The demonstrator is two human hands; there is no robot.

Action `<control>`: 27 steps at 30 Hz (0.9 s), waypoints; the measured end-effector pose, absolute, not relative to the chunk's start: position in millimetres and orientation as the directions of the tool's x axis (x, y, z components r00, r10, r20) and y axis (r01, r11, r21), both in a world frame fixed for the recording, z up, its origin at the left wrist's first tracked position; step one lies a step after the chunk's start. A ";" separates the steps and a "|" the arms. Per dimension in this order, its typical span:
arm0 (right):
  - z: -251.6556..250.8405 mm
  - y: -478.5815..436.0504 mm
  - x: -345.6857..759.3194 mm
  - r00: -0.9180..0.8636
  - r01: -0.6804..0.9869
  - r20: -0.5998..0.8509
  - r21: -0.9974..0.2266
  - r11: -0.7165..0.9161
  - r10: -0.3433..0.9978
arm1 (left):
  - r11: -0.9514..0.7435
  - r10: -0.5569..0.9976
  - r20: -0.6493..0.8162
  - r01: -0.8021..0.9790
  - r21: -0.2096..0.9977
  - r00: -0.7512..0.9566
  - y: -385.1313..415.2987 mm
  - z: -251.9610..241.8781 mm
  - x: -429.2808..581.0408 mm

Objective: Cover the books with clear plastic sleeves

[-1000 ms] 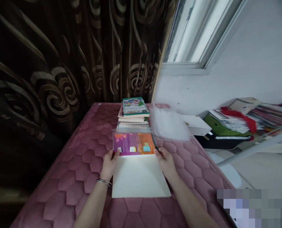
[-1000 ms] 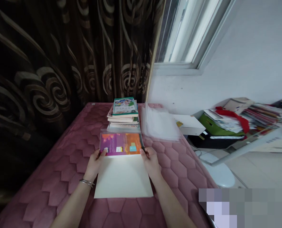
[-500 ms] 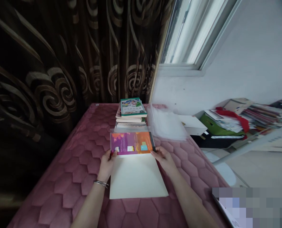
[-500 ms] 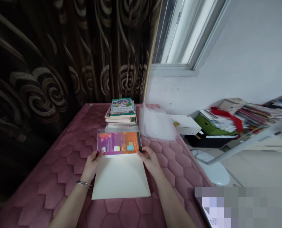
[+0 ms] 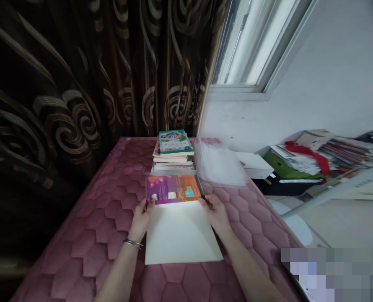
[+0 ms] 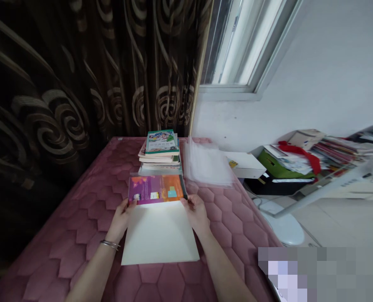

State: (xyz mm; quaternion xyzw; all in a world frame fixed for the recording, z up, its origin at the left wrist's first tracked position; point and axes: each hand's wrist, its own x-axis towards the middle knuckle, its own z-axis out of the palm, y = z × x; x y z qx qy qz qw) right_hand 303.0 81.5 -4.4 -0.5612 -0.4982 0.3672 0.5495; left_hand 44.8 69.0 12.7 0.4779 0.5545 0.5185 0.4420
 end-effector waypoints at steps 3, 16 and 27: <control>-3.0 81.8 304.8 0.245 0.098 0.148 -0.987 0.127 0.958 | -0.012 0.993 0.019 0.055 0.998 -0.114 68.5 12.3 42.5; -4.0 83.6 300.7 0.272 0.016 0.159 -0.987 0.161 0.949 | -0.030 0.981 0.063 0.174 0.984 -0.182 69.7 9.1 44.6; 10.3 77.8 310.9 0.029 0.125 0.034 -0.992 0.030 0.999 | -0.046 0.984 0.064 0.109 0.993 -0.165 70.7 4.8 46.0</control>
